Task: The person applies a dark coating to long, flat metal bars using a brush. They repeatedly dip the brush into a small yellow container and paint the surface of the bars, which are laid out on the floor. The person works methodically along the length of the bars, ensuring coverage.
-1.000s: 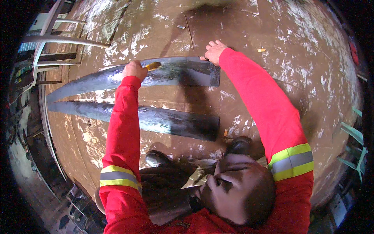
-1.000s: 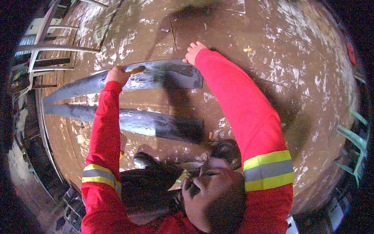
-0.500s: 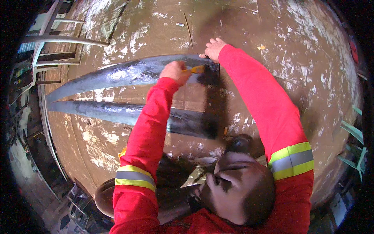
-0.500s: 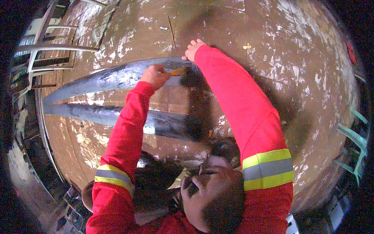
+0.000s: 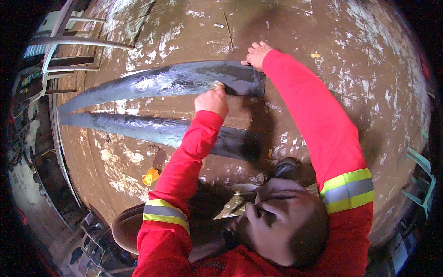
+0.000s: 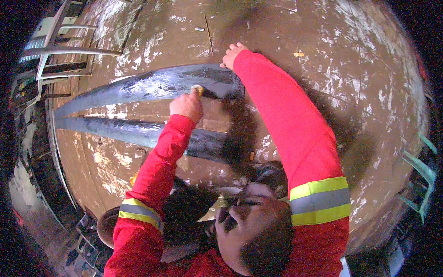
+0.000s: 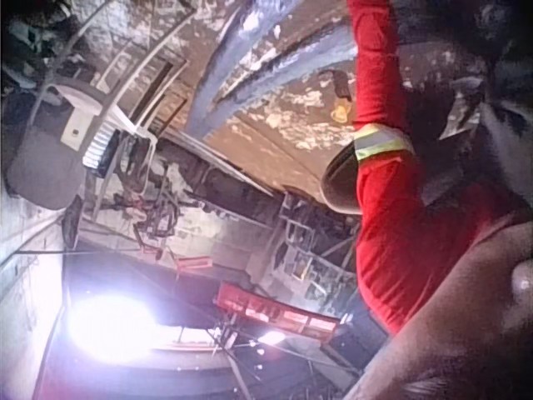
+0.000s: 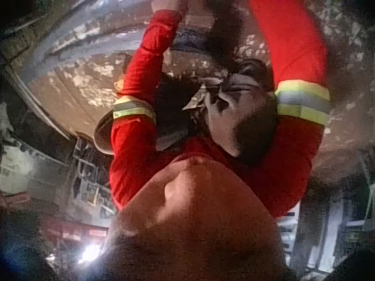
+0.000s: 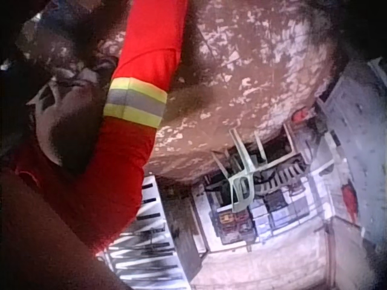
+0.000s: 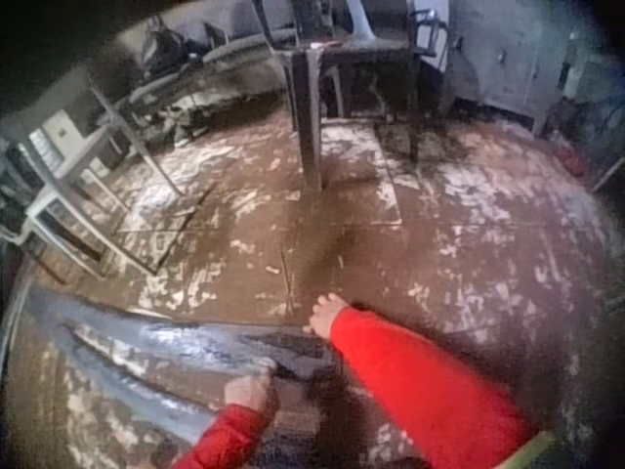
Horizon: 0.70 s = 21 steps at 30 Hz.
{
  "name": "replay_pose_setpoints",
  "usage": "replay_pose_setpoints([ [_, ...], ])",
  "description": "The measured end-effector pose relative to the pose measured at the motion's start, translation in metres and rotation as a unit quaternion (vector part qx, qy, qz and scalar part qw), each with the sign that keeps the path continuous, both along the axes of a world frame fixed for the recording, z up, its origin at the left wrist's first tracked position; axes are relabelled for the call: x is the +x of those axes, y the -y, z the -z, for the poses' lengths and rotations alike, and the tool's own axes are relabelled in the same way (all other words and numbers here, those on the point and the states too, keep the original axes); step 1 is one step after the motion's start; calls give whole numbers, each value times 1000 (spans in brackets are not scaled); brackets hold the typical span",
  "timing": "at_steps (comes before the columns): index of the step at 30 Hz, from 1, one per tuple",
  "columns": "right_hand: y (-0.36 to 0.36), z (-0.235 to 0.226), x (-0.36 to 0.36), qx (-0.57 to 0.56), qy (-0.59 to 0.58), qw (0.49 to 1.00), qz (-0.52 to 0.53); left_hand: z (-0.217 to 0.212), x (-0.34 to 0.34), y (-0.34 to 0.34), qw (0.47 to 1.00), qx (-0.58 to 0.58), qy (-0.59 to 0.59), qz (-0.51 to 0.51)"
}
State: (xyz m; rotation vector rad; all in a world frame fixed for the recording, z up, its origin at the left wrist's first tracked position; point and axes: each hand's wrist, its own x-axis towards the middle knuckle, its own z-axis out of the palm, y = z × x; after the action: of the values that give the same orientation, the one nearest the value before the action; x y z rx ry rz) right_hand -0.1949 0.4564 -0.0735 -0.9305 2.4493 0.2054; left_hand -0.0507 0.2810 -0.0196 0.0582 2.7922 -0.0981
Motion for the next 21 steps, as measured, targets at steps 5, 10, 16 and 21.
replay_pose_setpoints([
  [5,6,-2,2,2,21,1000,16,-24,-7,-11,984,177,19,-2],
  [10,5,-12,-2,12,34,999,27,-12,-28,-26,979,192,-19,-58],
  [16,-1,-7,-3,14,39,999,23,-13,8,-37,980,183,81,2],
  [21,2,-5,-2,13,51,998,26,-18,-1,-15,932,345,62,-93],
])
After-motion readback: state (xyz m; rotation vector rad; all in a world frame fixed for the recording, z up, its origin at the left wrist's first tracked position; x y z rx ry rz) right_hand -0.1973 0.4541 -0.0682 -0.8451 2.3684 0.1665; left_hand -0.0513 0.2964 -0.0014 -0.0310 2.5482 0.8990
